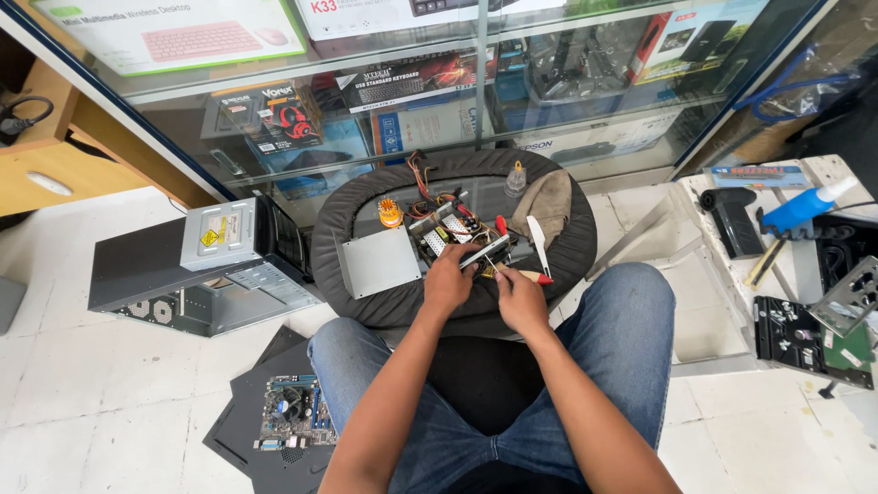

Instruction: The person disassembles a computer power supply unit using a screwdriver, removes the fan, and then reassembles the unit by securing the cover with screws. The person handles the power supply, screws, and screwdriver throughout the process.

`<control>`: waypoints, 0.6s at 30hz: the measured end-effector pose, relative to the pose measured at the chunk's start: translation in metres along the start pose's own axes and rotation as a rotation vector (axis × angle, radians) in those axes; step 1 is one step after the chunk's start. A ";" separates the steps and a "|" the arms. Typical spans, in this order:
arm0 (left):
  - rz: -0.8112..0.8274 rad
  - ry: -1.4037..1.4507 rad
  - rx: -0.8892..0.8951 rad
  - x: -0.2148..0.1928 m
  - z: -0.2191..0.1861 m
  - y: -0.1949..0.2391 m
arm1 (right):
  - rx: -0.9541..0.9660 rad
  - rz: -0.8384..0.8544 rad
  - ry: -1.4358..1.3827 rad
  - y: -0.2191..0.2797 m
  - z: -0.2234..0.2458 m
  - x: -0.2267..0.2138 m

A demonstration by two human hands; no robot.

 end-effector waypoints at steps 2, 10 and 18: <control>-0.005 -0.002 -0.017 -0.001 0.002 0.002 | 0.024 0.008 0.052 0.012 0.012 -0.008; -0.100 -0.022 -0.129 -0.003 0.050 0.009 | 0.027 0.011 0.013 -0.010 -0.005 -0.002; -0.005 0.117 -0.079 -0.019 0.056 0.022 | -0.004 0.055 0.114 0.033 0.033 -0.020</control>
Point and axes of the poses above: each hand's wrist, its own y-axis away from the middle knuckle, its own x-axis out of the palm, z = x × y, the point moved 6 cm from there along -y, towards the middle knuckle, and after that the axes turned 13 degrees about z, right-handed, at the moved point
